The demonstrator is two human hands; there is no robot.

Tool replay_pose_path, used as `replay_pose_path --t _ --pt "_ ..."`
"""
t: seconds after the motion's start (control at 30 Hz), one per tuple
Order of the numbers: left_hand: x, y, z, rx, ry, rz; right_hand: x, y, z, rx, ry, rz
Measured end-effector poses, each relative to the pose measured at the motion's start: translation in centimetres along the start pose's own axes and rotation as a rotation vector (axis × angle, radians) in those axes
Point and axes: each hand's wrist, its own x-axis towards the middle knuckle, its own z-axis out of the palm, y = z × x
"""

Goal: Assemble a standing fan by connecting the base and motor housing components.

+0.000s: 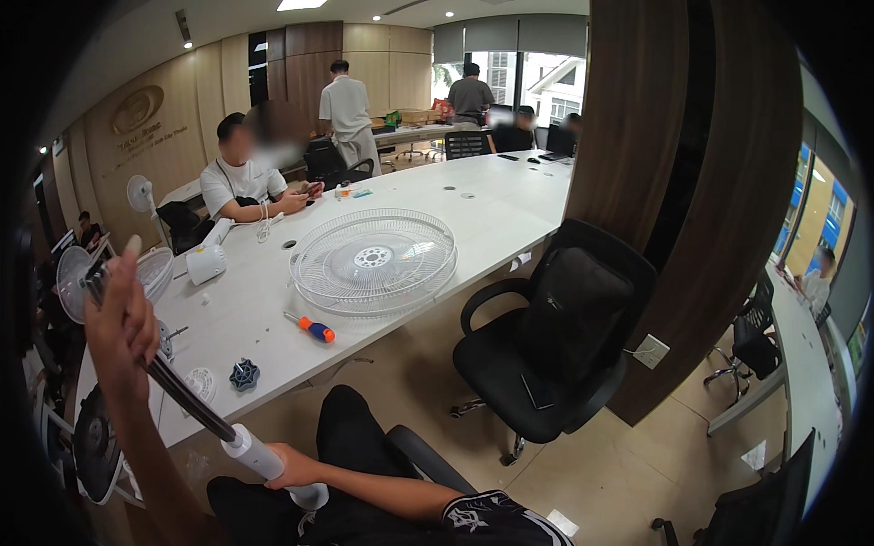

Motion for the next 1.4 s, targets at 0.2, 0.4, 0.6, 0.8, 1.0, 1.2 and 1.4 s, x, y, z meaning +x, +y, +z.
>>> replay_pose_path --t 0.2,0.4,0.6,0.8,1.0,1.2,1.4 --pt "-2.1 -4.2 1.8 -0.182 -0.294 -0.143 -2.6 -1.9 -1.8 -0.014 0.163 0.074" --pt "-5.2 -9.0 1.3 -0.204 -0.467 -0.248 -4.3 -3.5 -2.3 -0.056 0.27 0.063" --pt "-5.9 -10.8 1.3 -0.31 -0.56 -0.275 -5.1 -3.8 -2.6 -0.086 0.333 0.083" --pt "-6.9 -13.1 1.0 -0.338 -0.561 -0.321 -5.1 -3.0 -2.9 -0.07 0.337 0.132" --pt "-7.6 -14.2 -0.3 -0.324 -0.578 -0.316 -4.5 -2.8 -2.7 -0.01 0.292 0.139" --pt "-8.6 -15.5 -2.5 -0.212 -0.489 -0.31 -2.9 -2.3 -1.8 0.054 0.219 0.152" --pt "-9.3 -15.2 -5.6 0.174 -0.563 -0.365 -1.3 -1.6 -1.2 0.108 0.099 0.156"
